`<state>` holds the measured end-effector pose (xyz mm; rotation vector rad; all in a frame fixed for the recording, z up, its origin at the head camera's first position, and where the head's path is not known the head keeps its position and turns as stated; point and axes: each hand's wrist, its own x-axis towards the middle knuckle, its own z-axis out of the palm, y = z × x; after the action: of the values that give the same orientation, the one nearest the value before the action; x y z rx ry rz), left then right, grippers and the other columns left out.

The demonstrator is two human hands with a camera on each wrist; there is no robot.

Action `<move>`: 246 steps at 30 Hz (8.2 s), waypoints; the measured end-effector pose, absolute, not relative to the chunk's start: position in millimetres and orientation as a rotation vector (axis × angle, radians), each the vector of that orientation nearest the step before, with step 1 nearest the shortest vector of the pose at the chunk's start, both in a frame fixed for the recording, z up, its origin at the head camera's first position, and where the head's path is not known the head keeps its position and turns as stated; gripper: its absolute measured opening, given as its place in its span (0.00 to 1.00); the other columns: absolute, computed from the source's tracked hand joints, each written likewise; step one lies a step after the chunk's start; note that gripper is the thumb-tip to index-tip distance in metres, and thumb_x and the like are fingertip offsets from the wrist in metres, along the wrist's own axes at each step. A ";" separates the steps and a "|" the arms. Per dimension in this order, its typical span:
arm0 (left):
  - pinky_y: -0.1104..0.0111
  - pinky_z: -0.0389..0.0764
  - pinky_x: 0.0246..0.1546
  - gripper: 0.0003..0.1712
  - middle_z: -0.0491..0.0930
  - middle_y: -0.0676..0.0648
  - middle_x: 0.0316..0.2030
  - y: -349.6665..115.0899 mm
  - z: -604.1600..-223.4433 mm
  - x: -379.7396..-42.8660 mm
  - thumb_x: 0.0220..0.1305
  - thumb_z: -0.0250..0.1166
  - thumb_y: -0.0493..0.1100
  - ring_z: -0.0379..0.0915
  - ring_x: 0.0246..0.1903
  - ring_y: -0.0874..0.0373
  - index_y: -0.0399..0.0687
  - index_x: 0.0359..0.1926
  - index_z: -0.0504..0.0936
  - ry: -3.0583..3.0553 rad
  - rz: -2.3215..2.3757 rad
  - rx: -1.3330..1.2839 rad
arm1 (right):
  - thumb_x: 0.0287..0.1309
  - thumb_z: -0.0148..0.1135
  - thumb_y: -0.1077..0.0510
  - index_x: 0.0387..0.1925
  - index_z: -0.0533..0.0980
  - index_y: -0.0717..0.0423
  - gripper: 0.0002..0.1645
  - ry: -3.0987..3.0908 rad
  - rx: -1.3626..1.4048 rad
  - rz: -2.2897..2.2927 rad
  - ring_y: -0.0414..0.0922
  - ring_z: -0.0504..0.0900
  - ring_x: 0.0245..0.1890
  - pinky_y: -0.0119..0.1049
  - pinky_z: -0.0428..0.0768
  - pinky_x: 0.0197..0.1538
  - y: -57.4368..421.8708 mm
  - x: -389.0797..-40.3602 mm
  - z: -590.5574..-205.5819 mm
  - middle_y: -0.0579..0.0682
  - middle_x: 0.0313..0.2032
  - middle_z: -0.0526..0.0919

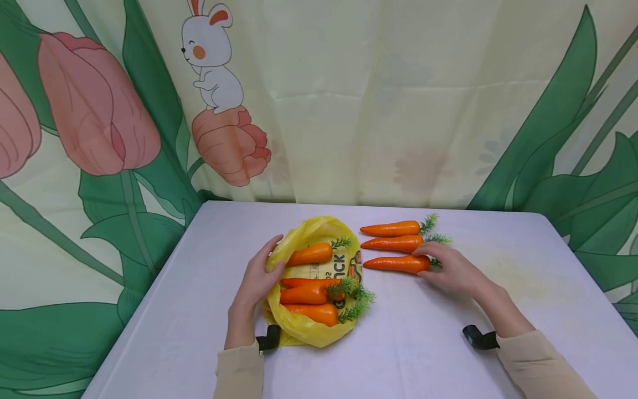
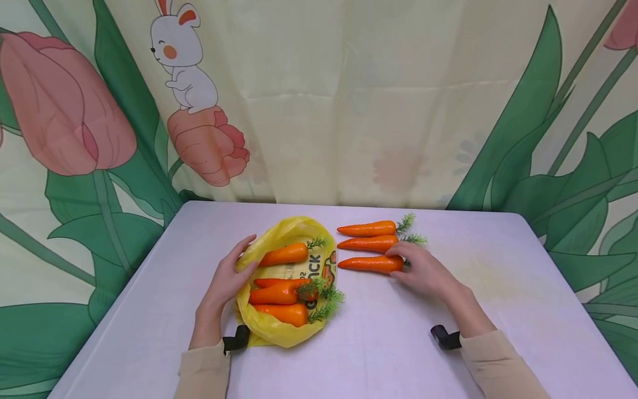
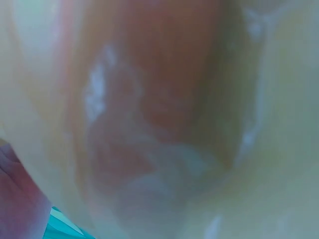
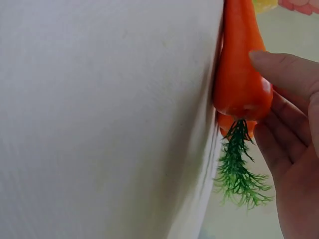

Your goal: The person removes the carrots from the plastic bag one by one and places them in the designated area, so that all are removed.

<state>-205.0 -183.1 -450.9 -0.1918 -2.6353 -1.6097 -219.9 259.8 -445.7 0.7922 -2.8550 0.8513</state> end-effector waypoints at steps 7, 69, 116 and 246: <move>0.50 0.74 0.61 0.34 0.73 0.43 0.64 -182.4 -451.4 -205.1 0.69 0.63 0.37 0.71 0.58 0.47 0.53 0.74 0.66 -2.634 -1.604 -0.185 | 0.53 0.73 0.68 0.49 0.82 0.61 0.19 -2.891 0.748 0.798 0.63 0.75 0.57 0.63 0.72 0.60 258.2 -222.1 -447.2 0.60 0.52 0.81; 0.48 0.68 0.65 0.34 0.70 0.45 0.68 -179.2 -450.5 -206.5 0.70 0.62 0.38 0.68 0.63 0.46 0.53 0.75 0.65 -2.640 -1.620 -0.215 | 0.59 0.71 0.62 0.58 0.78 0.63 0.25 -2.657 1.109 1.069 0.55 0.75 0.60 0.55 0.73 0.62 139.5 -255.3 -411.3 0.56 0.58 0.78; 0.47 0.69 0.64 0.35 0.71 0.43 0.67 -181.0 -453.3 -206.6 0.69 0.63 0.37 0.69 0.62 0.45 0.52 0.75 0.65 -2.644 -1.608 -0.209 | 0.61 0.71 0.57 0.60 0.77 0.61 0.27 -2.814 1.397 0.768 0.53 0.74 0.62 0.47 0.71 0.65 67.7 -278.2 -433.1 0.56 0.60 0.78; 0.48 0.71 0.63 0.35 0.70 0.43 0.68 -182.1 -454.9 -208.4 0.69 0.62 0.36 0.68 0.62 0.45 0.52 0.75 0.66 -2.649 -1.609 -0.173 | 0.52 0.76 0.66 0.53 0.80 0.58 0.25 -2.839 0.882 0.798 0.57 0.77 0.54 0.57 0.76 0.56 252.0 -188.0 -433.4 0.54 0.51 0.81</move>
<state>-208.4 -182.1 -454.9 -0.1731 -2.6487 -1.6091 -188.0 252.0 -433.4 0.8825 -2.8394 0.7981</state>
